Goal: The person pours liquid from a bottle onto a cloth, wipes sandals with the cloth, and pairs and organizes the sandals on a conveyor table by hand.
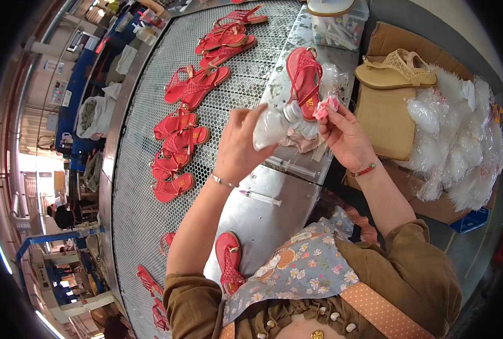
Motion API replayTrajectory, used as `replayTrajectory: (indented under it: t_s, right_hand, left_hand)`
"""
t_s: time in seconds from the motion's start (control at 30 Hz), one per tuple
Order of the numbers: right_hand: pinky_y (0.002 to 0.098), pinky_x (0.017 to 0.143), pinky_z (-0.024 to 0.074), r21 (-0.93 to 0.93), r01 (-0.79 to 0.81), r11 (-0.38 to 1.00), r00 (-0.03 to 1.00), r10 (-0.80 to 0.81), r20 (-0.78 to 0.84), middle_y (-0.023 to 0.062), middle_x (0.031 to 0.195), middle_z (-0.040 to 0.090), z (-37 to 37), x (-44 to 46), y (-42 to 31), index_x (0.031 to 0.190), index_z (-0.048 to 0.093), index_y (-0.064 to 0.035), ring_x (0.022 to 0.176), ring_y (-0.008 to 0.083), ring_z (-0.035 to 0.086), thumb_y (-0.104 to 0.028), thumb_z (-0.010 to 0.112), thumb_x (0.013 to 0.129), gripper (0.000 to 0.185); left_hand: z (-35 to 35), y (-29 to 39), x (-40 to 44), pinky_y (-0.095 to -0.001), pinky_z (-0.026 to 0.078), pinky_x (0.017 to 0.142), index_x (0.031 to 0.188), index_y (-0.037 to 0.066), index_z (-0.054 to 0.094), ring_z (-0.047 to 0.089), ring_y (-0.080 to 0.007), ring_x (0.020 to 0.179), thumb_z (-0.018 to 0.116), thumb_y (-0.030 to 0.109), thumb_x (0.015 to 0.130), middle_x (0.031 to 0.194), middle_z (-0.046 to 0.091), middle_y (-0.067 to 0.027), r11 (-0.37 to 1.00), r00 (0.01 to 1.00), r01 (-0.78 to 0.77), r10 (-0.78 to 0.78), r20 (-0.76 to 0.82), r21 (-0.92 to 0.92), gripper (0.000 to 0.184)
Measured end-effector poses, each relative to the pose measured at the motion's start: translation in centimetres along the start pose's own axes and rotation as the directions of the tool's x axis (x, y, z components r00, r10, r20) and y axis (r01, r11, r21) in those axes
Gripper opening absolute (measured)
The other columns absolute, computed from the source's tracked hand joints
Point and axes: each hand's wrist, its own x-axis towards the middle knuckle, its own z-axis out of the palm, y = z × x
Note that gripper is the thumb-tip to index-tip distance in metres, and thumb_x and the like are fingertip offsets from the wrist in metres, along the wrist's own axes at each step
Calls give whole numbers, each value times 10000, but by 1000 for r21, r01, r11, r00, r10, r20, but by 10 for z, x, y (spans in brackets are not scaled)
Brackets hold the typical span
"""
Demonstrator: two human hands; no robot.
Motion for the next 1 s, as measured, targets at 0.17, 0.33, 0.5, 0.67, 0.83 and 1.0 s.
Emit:
replayTrajectory:
  t_s: [0.17,0.33,0.5,0.67,0.83,1.0]
  right_hand:
    - [227,760,522,-117,60,991,994,-48,102,0,977,662,7,5,13,1120,643,-59,827,77,619,-103,622,980,148]
    - [249,807,514,-381,226,897,972,-181,149,-16,1030,660,21,-6,23,1170,610,-42,916,58,608,-91,599,993,184]
    - [250,776,516,-572,164,804,984,-95,150,-15,1004,658,19,-10,15,1153,620,-27,869,50,608,-114,618,987,187]
    - [237,695,527,-434,33,900,999,-11,52,3,925,662,7,-7,21,1107,644,-29,758,72,621,-147,636,982,172]
    - [191,556,436,-357,34,934,999,-27,23,-14,841,672,7,-4,27,1036,663,-72,709,54,632,-213,688,954,164]
    - [200,582,443,-367,27,930,1000,-20,24,-12,833,665,8,-3,29,1034,658,-69,714,57,629,-219,674,964,167]
  left_hand:
    - [-10,17,-18,-418,468,940,1371,115,510,572,-318,1101,854,178,641,1220,537,-131,997,999,-39,37,20,64,810]
    - [-19,27,-19,-409,450,943,1367,127,517,571,-298,1104,849,185,641,1209,554,-112,993,1000,-25,24,16,112,800]
    - [-23,29,-20,-404,436,956,1370,139,518,556,-280,1130,848,204,643,1213,559,-89,977,998,-37,25,60,208,800]
    - [-27,26,-17,-407,416,979,1380,159,517,538,-260,1153,839,204,660,1225,557,-72,959,996,-50,27,86,280,790]
    - [-33,26,-11,-414,394,1003,1383,172,518,524,-251,1159,833,203,676,1227,553,-64,923,992,-101,67,103,371,775]
    - [-37,31,-7,-431,361,1033,1379,195,523,510,-260,1149,843,130,623,1223,539,-46,893,991,-124,93,91,434,824]
